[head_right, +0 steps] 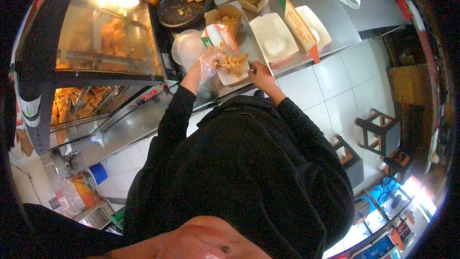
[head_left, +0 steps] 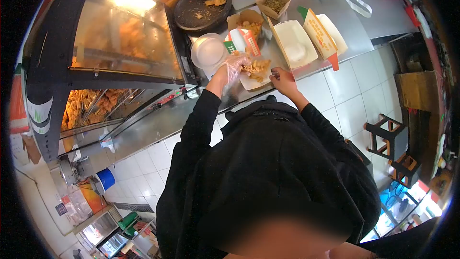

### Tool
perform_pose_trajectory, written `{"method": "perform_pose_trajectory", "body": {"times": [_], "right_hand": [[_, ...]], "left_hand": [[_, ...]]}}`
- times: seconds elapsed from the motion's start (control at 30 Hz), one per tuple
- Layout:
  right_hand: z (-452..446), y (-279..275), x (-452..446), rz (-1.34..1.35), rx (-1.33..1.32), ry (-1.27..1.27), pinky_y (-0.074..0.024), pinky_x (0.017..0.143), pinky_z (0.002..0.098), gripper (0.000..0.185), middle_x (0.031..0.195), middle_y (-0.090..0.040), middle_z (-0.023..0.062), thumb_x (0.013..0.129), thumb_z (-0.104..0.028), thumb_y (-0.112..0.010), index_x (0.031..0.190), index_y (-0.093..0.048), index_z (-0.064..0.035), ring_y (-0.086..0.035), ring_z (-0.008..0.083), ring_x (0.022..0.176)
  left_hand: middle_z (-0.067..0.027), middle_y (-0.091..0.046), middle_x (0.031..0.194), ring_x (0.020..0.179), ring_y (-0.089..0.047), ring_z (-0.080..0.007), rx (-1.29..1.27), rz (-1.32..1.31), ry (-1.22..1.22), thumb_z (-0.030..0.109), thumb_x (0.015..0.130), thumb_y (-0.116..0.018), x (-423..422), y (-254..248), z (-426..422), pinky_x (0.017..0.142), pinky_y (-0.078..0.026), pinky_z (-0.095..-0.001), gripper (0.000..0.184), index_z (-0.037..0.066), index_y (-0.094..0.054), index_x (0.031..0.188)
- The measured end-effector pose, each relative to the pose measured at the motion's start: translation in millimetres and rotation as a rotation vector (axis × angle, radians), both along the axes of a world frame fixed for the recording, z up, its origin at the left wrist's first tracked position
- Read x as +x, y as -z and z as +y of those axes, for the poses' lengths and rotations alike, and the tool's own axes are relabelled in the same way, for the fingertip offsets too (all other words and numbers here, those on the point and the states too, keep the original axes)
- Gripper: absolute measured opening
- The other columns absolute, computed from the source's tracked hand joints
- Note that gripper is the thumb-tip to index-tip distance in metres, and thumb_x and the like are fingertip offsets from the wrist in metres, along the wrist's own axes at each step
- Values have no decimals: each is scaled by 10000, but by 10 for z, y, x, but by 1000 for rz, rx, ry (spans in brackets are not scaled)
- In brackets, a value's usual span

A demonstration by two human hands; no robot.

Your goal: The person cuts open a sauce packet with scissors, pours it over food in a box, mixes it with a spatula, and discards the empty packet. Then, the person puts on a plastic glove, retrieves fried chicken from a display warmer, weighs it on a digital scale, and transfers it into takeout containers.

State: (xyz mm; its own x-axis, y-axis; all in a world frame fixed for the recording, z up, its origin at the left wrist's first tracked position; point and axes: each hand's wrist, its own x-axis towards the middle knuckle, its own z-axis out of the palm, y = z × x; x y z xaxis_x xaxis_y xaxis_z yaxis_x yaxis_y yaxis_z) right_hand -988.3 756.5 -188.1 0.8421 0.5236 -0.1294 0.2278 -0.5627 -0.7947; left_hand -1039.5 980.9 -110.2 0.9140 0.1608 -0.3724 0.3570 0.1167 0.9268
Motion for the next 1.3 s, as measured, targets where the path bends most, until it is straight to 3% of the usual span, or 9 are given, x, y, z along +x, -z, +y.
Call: {"method": "perform_pose_trajectory", "body": {"times": [0.17,0.27,0.33,0.47,0.67,0.9,1.1,1.2,1.3], "right_hand": [[16,18,5,58,-7,-11,-532,787,348,336,980,-678,191,846,-205,-646,1105,-585,0,-676,255,872],[11,3,0,79,-11,-35,-531,793,349,351,979,-678,193,844,-209,-648,1119,-581,-1,-676,256,879],[29,18,-10,68,-22,-35,-530,789,354,357,972,-681,188,841,-214,-652,1127,-582,-13,-676,256,875],[43,-54,-5,72,-8,6,-526,771,363,360,949,-687,169,830,-222,-662,1138,-590,-50,-675,252,854],[21,-262,-22,-8,-32,30,-519,723,342,283,862,-681,124,817,-194,-666,1065,-606,-73,-662,221,766],[106,-3,12,58,73,74,-514,667,338,305,847,-664,103,802,-152,-677,1077,-578,-64,-649,180,742],[102,388,127,178,-46,-61,-522,571,351,279,749,-652,128,858,-188,-602,1045,-552,13,-644,202,595],[92,128,120,112,-123,-172,-497,468,325,226,653,-628,126,894,-181,-533,982,-561,26,-608,200,479],[14,-705,-43,-116,34,-95,-490,698,486,180,794,-614,283,843,-130,-505,867,-574,35,-617,434,747]], "left_hand": [[-37,-558,806,729,-569,-150,-319,89,-193,86,729,-713,-6,62,-29,570,-510,-297,198,40,-583,871],[-67,-580,811,752,-602,-205,30,-181,-117,167,756,-691,-3,252,-24,586,-499,-335,186,78,-587,882],[-106,-573,754,711,-601,-284,1001,152,23,283,749,-689,-43,161,-166,605,-482,-395,243,120,-591,898],[-110,-593,693,669,-600,-321,996,-290,99,344,709,-704,-345,742,-18,625,-474,-441,268,129,-567,788],[-127,-628,836,771,-618,-318,836,34,43,332,728,-692,-367,-22,-170,665,-489,-450,278,120,-574,865],[-174,-648,846,861,-633,-343,1085,-147,86,279,791,-651,-61,348,-469,716,-493,-480,175,110,-644,838],[-139,-676,939,792,-652,-278,982,-81,497,237,802,-660,-238,71,-270,683,-521,-399,217,120,-654,985],[-87,-691,933,813,-665,-231,522,-252,68,220,791,-695,-347,68,-62,678,-524,-357,287,87,-631,1038],[-98,-682,1003,768,-645,-215,-229,-295,-463,246,843,-668,-552,-371,47,663,-523,-299,279,90,-625,1070]]}}
